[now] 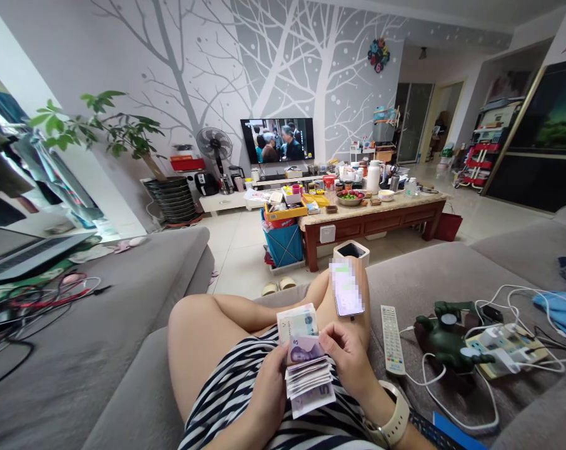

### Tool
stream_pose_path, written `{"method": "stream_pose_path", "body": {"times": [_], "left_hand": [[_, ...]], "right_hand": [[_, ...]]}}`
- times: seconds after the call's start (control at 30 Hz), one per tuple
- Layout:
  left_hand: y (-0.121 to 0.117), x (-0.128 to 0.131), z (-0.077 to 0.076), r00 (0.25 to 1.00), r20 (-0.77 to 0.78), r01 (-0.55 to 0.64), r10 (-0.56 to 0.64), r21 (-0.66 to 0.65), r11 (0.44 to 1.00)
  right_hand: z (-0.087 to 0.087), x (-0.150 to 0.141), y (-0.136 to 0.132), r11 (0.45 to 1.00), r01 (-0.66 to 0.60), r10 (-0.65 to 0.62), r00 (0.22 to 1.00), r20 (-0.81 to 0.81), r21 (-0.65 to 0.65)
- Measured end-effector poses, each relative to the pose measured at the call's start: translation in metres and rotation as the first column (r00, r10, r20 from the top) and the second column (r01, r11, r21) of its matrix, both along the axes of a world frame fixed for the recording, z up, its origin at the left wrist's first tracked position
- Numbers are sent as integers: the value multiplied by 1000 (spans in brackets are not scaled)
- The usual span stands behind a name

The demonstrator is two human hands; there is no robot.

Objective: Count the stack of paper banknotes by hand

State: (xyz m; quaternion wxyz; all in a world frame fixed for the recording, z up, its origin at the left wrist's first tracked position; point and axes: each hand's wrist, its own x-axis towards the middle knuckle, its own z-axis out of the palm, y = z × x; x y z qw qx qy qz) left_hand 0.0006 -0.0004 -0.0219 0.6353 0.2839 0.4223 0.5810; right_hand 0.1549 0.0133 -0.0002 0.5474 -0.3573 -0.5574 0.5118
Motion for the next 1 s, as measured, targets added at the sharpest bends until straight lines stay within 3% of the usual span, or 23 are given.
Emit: {"method": "stream_pose_path", "body": {"times": [0.4,0.6,0.8,1.0], "left_hand": [[1,-2,-3,999,-43,-3,4,26,1000],[-1,-1,3,1000,6,1,-1,18,1000],[-4,2,14,997,59,54,-56,25,998],[-4,0,8,994,101,38,-38,0,999]], "right_hand": [[-2,-2,-2,1000,-24,24,999,-46,-5],[-6,-2,1,1000,-19,19,1000,-10,11],[-7,-1,9,993,103,-106,993,-57,-61],[-6,-3,9,991,49,-52,998,-17,-122]]}}
